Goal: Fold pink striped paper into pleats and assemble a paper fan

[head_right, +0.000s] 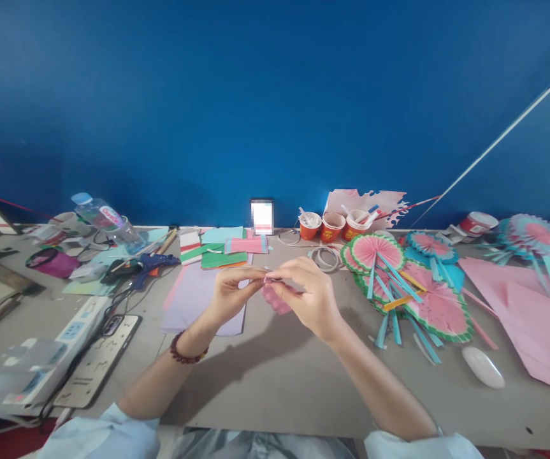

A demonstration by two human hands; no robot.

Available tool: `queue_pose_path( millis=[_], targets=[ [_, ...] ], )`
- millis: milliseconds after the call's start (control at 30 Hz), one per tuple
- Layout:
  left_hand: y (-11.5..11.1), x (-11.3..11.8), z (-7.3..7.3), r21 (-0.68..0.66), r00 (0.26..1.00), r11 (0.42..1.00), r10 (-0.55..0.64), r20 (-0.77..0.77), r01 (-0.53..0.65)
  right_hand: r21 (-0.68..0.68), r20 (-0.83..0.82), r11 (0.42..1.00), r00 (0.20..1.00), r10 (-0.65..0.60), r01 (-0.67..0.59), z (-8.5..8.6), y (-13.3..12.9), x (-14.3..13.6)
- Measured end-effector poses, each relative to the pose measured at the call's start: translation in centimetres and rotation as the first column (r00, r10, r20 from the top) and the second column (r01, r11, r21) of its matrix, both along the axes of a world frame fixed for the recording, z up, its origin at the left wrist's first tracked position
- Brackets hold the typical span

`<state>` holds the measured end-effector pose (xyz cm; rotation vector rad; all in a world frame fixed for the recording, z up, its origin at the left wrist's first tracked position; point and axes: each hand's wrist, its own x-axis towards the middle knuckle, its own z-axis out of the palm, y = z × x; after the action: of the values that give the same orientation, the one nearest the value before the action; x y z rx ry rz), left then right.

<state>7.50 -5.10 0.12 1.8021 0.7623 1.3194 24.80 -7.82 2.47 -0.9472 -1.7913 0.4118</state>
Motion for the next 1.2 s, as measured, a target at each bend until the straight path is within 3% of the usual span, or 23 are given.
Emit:
queue_pose_path(
  millis=[300, 533, 667, 833, 1200],
  targets=[
    [0.1, -0.5, 0.1, 0.014, 0.998, 0.999, -0.040, -0.053, 0.041, 0.003, 0.001, 1.000, 1.000, -0.022, 0.022, 0.0, -0.2, 0.0],
    [-0.2, -0.2, 0.3, 0.161, 0.986, 0.984, 0.102, -0.128, -0.081, -0.110, 0.006, 0.994, 1.000, 0.004, -0.003, 0.1, -0.1, 0.1],
    [-0.4, -0.1, 0.8, 0.030, 0.980, 0.994, 0.107, -0.167, -0.103, -0.196, -0.102, 0.981, 0.995, -0.011, -0.009, -0.5, 0.5, 0.2],
    [0.0, -0.5, 1.3, -0.191, 0.980, 0.981, -0.017, -0.196, -0.021, -0.272, -0.245, 0.961, 0.969, -0.030, -0.039, -1.0, 1.4, 0.3],
    [0.1, -0.5, 1.4, -0.270, 0.987, 0.961, 0.017, -0.158, -0.060, -0.301, -0.282, 0.951, 0.959, -0.021, -0.068, -1.4, 2.0, 0.4]
  ],
)
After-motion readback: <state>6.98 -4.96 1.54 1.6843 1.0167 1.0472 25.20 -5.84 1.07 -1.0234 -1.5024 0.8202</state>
